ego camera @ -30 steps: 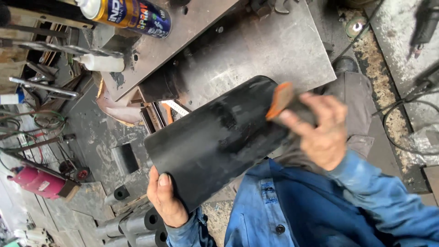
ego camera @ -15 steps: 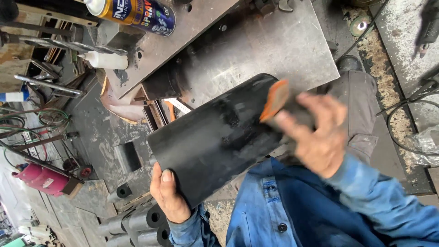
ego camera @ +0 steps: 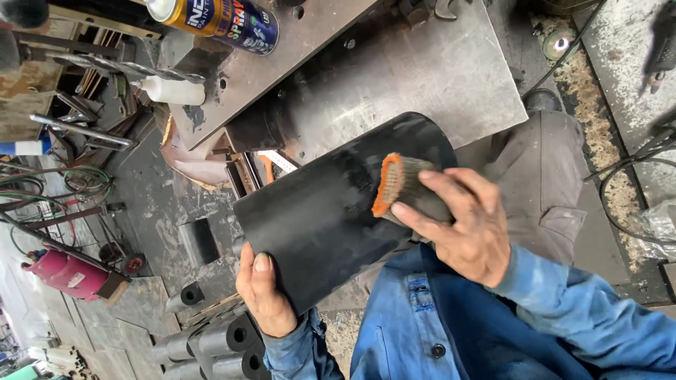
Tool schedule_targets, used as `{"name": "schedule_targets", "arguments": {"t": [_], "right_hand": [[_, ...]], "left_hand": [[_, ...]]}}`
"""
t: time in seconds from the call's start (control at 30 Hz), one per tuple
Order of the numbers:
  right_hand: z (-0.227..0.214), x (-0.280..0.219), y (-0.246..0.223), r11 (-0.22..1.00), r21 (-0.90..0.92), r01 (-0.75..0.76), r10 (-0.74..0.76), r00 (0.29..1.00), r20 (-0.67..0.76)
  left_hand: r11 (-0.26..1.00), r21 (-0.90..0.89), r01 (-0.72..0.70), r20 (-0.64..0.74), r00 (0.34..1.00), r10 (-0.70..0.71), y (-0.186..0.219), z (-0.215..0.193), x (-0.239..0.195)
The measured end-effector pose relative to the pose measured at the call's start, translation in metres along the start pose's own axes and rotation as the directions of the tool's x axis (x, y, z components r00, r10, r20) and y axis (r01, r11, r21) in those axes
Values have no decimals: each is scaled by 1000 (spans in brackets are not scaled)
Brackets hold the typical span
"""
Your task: Finishing and cleaning a large black cylindrical rubber industrial part using an angle grinder, spray, and cloth.
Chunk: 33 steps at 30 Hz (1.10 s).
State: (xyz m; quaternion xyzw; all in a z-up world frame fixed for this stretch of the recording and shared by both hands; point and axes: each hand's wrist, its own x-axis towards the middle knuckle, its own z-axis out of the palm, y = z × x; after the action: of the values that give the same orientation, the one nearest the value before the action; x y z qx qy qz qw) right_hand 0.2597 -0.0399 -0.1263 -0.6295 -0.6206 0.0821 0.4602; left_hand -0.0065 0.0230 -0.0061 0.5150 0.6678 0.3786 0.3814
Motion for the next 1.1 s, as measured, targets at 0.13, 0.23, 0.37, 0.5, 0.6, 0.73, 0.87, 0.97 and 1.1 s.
{"name": "schedule_targets", "arguments": {"t": [0.13,0.23,0.37,0.5,0.6,0.73,0.87,0.97,1.1], "right_hand": [[-1,-20,28,998,-68,-19,22,998,54],[-14,-11,21,988,-109,-106,108,994,12],[-10,1,-10,1000,5,-1,1,999,-33],[-3,-17,10,997,9,73,-73,996,44],[-10,-31,21,996,-84,-30,37,996,76],[-7,-5,-17,1000,-23,-14,14,1000,-4],[4,-5,-23,992,72,99,-103,993,54],[-8,-38,17,999,-51,14,-7,992,129],[-16,-22,-3,995,-89,-47,52,997,62]], "left_hand": [[1000,0,-5,-8,1000,5,-4,-1,1],[1000,-17,-5,-1,1000,5,1,1,-1],[999,-34,-11,69,998,13,2,-1,0],[999,-35,11,-1,1000,-11,-14,-7,0],[999,-29,17,-65,998,-19,-20,-7,-2],[999,-48,17,-3,1000,-17,-6,-3,-2],[997,-78,3,51,999,1,4,2,-2],[996,-94,-10,94,995,19,6,5,0],[994,-108,2,76,997,7,4,3,-2]]}}
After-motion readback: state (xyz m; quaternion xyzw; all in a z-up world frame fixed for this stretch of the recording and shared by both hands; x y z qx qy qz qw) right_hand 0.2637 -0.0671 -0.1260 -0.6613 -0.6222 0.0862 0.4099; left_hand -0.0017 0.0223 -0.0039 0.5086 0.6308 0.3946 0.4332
